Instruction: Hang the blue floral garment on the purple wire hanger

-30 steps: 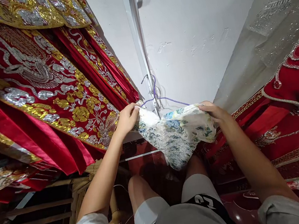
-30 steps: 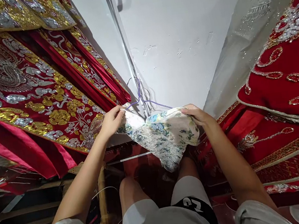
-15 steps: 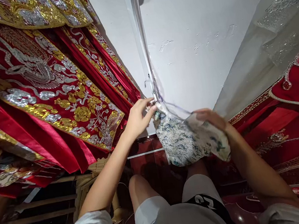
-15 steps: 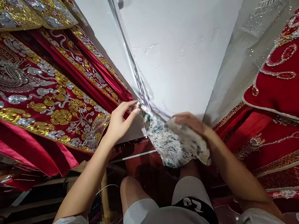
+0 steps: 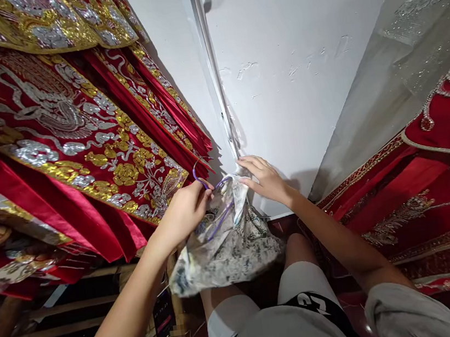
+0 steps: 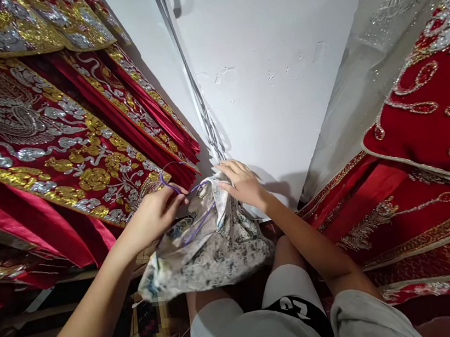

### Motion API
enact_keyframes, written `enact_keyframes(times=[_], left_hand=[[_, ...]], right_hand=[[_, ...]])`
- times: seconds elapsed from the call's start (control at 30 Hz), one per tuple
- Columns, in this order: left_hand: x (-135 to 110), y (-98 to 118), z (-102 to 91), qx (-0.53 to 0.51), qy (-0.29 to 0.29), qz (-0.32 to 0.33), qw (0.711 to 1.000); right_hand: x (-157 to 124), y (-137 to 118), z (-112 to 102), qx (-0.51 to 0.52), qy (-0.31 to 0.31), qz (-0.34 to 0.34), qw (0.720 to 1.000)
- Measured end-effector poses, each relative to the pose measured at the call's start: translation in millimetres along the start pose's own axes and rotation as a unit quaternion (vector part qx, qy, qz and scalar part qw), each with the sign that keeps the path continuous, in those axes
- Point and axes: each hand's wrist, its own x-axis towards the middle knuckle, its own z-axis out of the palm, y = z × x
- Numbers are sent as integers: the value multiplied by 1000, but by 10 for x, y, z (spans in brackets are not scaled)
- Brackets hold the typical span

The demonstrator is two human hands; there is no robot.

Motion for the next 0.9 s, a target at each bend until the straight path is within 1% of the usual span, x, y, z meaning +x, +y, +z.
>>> enact_keyframes(times=[0.03, 0.1, 0.17, 0.2, 0.27, 0.33, 0.37, 0.4, 0.47, 0.5, 0.57, 0.6, 0.67, 0.73, 0.8, 0.83, 0.87, 0.9], left_hand=[[-8, -8, -26, -15, 12, -4, 1000], [26, -28, -67, -47, 51, -13, 998], [147, -57, -93, -83, 88, -19, 992], [245, -73, -100, -96, 107, -19, 989], [512, -103, -103, -105, 147, -11, 983], [836, -120, -90, -103, 192, -2, 976], [999, -119, -75, -108, 210, -1, 972], [1148, -111, -55, -117, 222, -1, 968], [1371, -74, 11, -133, 228, 5, 964], [1436, -49, 59, -138, 224, 13, 965], [1476, -10, 189, -139, 202, 37, 969], [1461, -4, 268, -135, 186, 50, 972], [1396, -30, 440, -117, 159, 71, 978], [1319, -101, 607, -92, 156, 84, 980], [1234, -188, 754, -70, 195, 92, 974], [1181, -226, 823, -65, 225, 99, 967], [1115, -255, 893, -64, 258, 108, 958], [1036, -277, 970, -69, 293, 116, 947]], right_hand=[[36, 50, 13, -14, -11, 1, 1000], [70, 112, 7, -18, -38, 31, 999], [89, 137, -52, -21, -30, 77, 996], [110, 140, -100, -32, -7, 94, 995], [192, 141, -224, -77, 76, 105, 989], [310, 146, -365, -132, 167, 99, 972], [365, 155, -437, -152, 201, 99, 962], [405, 169, -508, -167, 223, 104, 955], [417, 222, -639, -182, 238, 126, 946], [382, 260, -692, -184, 239, 139, 943], [241, 351, -753, -181, 236, 162, 941], [143, 396, -750, -183, 240, 168, 938], [-77, 467, -656, -204, 263, 154, 931], [-301, 495, -439, -231, 309, 115, 916], [-507, 492, -122, -225, 346, 85, 907], [-596, 488, 57, -199, 350, 84, 912], [-671, 490, 238, -162, 326, 90, 927], [-724, 501, 412, -116, 280, 102, 948]])
